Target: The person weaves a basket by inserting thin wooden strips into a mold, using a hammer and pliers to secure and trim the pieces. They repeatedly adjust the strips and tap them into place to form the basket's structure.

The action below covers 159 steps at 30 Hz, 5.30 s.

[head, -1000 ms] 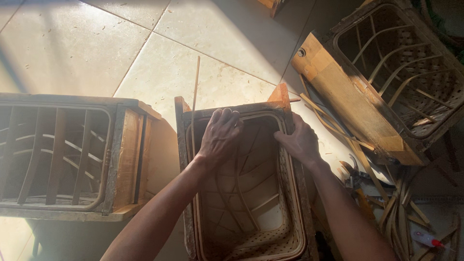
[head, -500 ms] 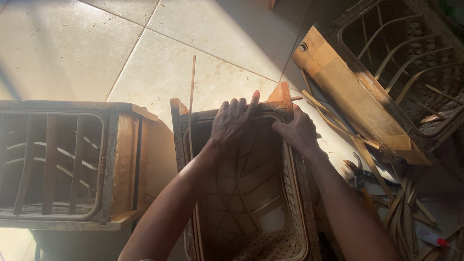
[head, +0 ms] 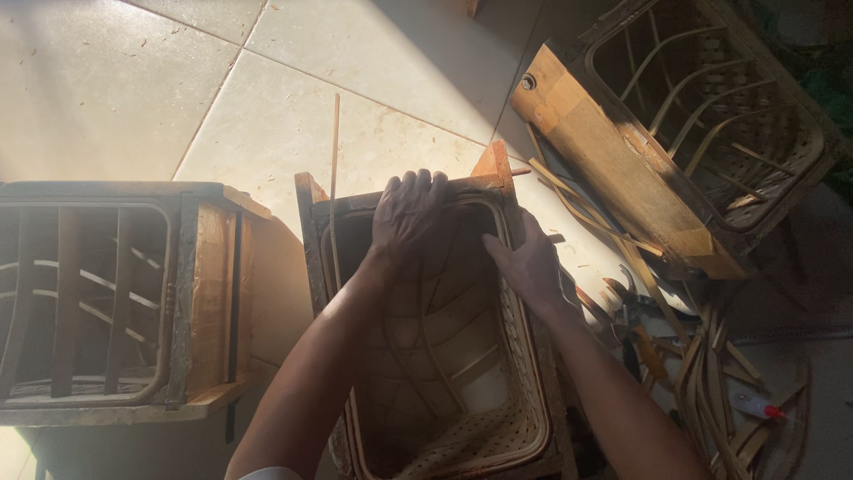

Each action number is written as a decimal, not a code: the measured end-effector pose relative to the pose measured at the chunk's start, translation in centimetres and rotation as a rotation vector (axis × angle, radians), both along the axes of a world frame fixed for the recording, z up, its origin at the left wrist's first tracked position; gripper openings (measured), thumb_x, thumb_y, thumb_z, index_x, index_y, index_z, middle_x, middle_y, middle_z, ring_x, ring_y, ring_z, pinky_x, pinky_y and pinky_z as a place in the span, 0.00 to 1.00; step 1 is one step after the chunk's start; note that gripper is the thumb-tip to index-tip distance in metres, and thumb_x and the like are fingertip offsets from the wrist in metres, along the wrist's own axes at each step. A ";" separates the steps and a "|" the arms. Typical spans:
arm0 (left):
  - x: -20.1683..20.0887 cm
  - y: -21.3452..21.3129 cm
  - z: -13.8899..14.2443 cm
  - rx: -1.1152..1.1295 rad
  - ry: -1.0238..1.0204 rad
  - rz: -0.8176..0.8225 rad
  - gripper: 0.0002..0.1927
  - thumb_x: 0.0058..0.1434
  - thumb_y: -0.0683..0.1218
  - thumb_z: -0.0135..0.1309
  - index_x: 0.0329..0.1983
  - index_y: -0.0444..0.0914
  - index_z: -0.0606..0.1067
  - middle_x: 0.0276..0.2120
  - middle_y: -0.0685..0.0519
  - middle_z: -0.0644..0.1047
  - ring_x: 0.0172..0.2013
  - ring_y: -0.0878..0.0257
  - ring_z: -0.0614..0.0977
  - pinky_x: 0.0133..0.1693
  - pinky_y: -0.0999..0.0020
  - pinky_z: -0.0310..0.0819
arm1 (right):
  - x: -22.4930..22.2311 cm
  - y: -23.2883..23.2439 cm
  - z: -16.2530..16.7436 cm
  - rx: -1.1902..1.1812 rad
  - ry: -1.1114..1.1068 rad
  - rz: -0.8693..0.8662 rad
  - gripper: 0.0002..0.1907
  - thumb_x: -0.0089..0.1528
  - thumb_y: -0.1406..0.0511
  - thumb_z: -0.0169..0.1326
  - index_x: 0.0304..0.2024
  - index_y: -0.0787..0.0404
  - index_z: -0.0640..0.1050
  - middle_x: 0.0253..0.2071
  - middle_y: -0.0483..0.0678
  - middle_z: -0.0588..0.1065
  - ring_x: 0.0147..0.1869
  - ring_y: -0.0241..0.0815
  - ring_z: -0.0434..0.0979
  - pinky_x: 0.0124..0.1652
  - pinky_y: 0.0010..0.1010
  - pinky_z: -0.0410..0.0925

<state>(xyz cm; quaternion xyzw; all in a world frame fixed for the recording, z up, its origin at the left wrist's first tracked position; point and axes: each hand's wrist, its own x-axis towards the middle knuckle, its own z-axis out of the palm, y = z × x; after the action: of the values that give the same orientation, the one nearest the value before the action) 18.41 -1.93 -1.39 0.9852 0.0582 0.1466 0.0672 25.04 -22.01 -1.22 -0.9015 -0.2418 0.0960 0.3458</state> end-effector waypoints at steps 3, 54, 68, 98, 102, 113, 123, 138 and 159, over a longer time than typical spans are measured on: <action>0.1 -0.2 0.7 -0.020 -0.016 -0.007 0.15 0.62 0.50 0.51 0.48 0.39 0.70 0.37 0.49 0.74 0.41 0.55 0.77 0.43 0.57 0.71 | -0.3 -1.3 0.8 -0.098 0.347 -0.067 0.46 0.55 0.46 0.59 0.70 0.62 0.68 0.61 0.60 0.76 0.65 0.52 0.75 0.63 0.40 0.67; -13.4 1.8 -4.3 -0.145 0.001 0.526 0.40 0.57 0.28 0.40 0.75 0.22 0.49 0.73 0.24 0.48 0.72 0.34 0.58 0.72 0.59 0.56 | -25.2 -6.0 -1.4 -0.185 0.330 1.218 0.35 0.55 0.65 0.67 0.61 0.71 0.69 0.42 0.61 0.75 0.46 0.58 0.77 0.45 0.47 0.71; -13.5 1.7 -2.6 -0.243 0.029 0.527 0.39 0.57 0.29 0.41 0.74 0.22 0.49 0.73 0.26 0.49 0.73 0.35 0.55 0.71 0.55 0.55 | -7.1 8.9 4.3 -0.135 -0.546 0.937 0.28 0.64 0.60 0.53 0.65 0.64 0.68 0.69 0.58 0.66 0.72 0.58 0.67 0.66 0.50 0.61; -12.5 6.6 -0.4 -0.592 0.051 0.692 0.39 0.57 0.56 0.59 0.63 0.25 0.67 0.25 0.37 0.80 0.28 0.42 0.85 0.35 0.49 0.80 | -3.3 13.2 2.0 -0.235 -0.682 0.663 0.10 0.67 0.58 0.57 0.37 0.57 0.81 0.37 0.46 0.77 0.42 0.43 0.81 0.35 0.35 0.75; -13.0 6.4 -0.3 -0.584 0.044 0.659 0.40 0.59 0.56 0.57 0.66 0.24 0.65 0.24 0.37 0.81 0.27 0.44 0.85 0.36 0.51 0.80 | -4.0 14.2 1.7 -0.142 -0.794 0.716 0.11 0.62 0.59 0.60 0.43 0.58 0.81 0.40 0.44 0.76 0.48 0.42 0.75 0.41 0.35 0.73; -13.3 6.2 -0.6 -0.530 -0.019 0.621 0.40 0.61 0.56 0.57 0.66 0.22 0.64 0.23 0.38 0.80 0.26 0.47 0.85 0.32 0.55 0.80 | -2.2 17.3 0.0 0.292 -0.796 1.070 0.14 0.61 0.69 0.58 0.50 0.58 0.81 0.44 0.43 0.76 0.50 0.42 0.74 0.49 0.35 0.70; -13.2 6.2 -1.4 -0.567 0.007 0.636 0.41 0.60 0.56 0.55 0.65 0.21 0.63 0.21 0.38 0.79 0.25 0.45 0.84 0.33 0.52 0.80 | -6.4 14.6 2.2 0.237 -0.665 0.890 0.08 0.64 0.65 0.60 0.44 0.59 0.81 0.41 0.46 0.77 0.46 0.44 0.75 0.47 0.39 0.69; -13.2 5.6 -0.5 -0.596 -0.079 0.651 0.38 0.59 0.54 0.54 0.65 0.21 0.64 0.23 0.38 0.81 0.25 0.46 0.85 0.33 0.53 0.81 | -23.8 1.7 -1.0 -0.095 1.030 0.568 0.27 0.66 0.48 0.49 0.54 0.61 0.73 0.47 0.50 0.78 0.53 0.42 0.78 0.54 0.35 0.68; -13.1 5.1 -2.2 -0.516 0.038 0.705 0.38 0.61 0.57 0.56 0.67 0.27 0.65 0.29 0.35 0.81 0.31 0.40 0.85 0.39 0.48 0.79 | -19.0 -3.5 2.2 -0.238 0.931 0.650 0.20 0.63 0.53 0.53 0.50 0.56 0.82 0.39 0.43 0.81 0.45 0.39 0.82 0.47 0.32 0.73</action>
<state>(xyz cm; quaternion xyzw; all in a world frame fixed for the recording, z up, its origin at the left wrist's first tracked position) 5.29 3.16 -3.60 0.8586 0.4269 0.1230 0.2559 6.03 -25.49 0.96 -0.6763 -0.3163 0.6103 0.2647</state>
